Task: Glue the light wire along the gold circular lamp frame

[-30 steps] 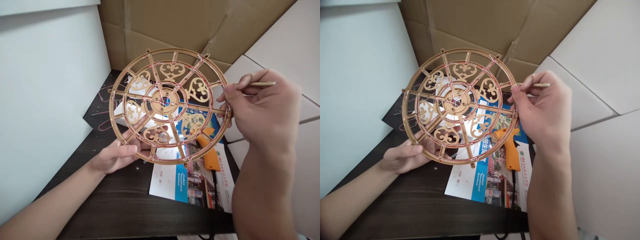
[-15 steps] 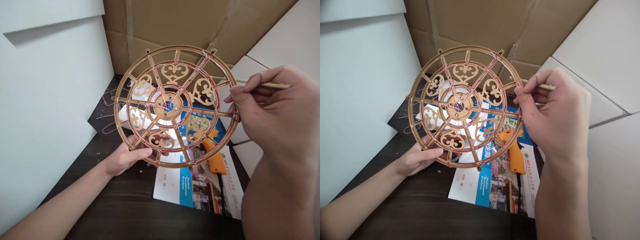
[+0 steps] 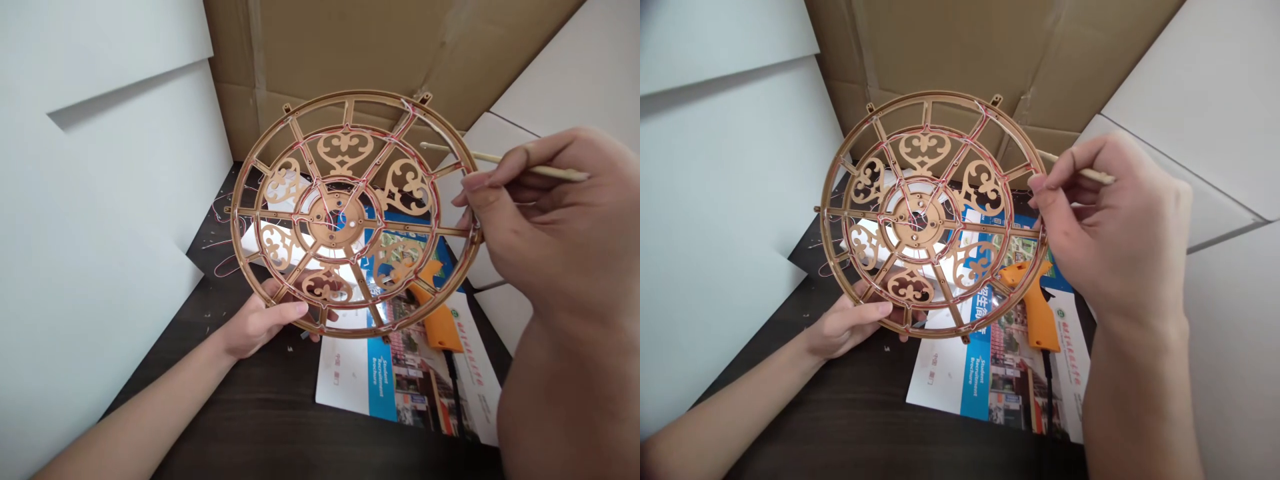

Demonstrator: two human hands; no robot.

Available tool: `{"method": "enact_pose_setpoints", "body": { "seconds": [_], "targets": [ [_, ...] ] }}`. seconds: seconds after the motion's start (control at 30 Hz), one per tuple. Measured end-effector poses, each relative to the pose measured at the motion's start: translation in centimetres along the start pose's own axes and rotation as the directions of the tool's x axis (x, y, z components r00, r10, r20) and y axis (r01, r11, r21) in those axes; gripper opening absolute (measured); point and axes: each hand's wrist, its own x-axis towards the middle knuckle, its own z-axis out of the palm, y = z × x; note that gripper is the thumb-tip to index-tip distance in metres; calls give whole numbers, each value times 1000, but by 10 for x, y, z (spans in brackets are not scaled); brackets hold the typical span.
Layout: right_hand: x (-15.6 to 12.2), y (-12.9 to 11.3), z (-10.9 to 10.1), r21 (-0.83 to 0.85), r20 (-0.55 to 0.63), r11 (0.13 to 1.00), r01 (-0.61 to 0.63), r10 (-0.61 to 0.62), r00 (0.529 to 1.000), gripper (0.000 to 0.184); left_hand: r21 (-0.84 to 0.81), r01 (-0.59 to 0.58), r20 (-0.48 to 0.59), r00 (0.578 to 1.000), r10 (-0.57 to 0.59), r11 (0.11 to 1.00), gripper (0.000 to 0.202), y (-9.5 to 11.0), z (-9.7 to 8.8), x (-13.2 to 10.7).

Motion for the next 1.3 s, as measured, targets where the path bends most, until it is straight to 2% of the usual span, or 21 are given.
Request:
{"method": "enact_pose_setpoints", "body": {
  "seconds": [0.2,0.33,0.43,0.53,0.67,0.93,1.07,1.3],
  "targets": [
    [1,-3,-2,5,-51,999,34,-33,998,12,-110,21,-16,1000,-23,994,25,-5,-5,-2],
    [0,-1,-5,-10,-50,999,51,-51,997,13,-117,40,-39,998,-45,992,28,-8,-2,-1],
    [-1,-3,-8,-56,-63,996,75,-79,995,12,-125,83,-114,989,-97,989,25,-11,0,0],
    [-3,-8,-10,-154,-65,975,160,-171,983,11,-158,101,-192,973,-131,982,21,-12,0,1],
    [-4,-16,-12,-255,-45,931,261,-281,959,13,-165,106,-249,957,-146,981,21,-12,2,1],
    [-5,-15,-14,-387,-41,857,341,-385,922,12,-154,98,-387,910,-151,983,18,-10,14,2],
    [-6,-11,-14,-359,-50,873,331,-372,927,10,-152,84,-377,916,-136,985,19,-10,14,2],
    [-4,-4,-14,-305,-41,911,278,-304,952,9,-116,34,-245,968,-62,993,23,-13,6,-1]
  ]
}}
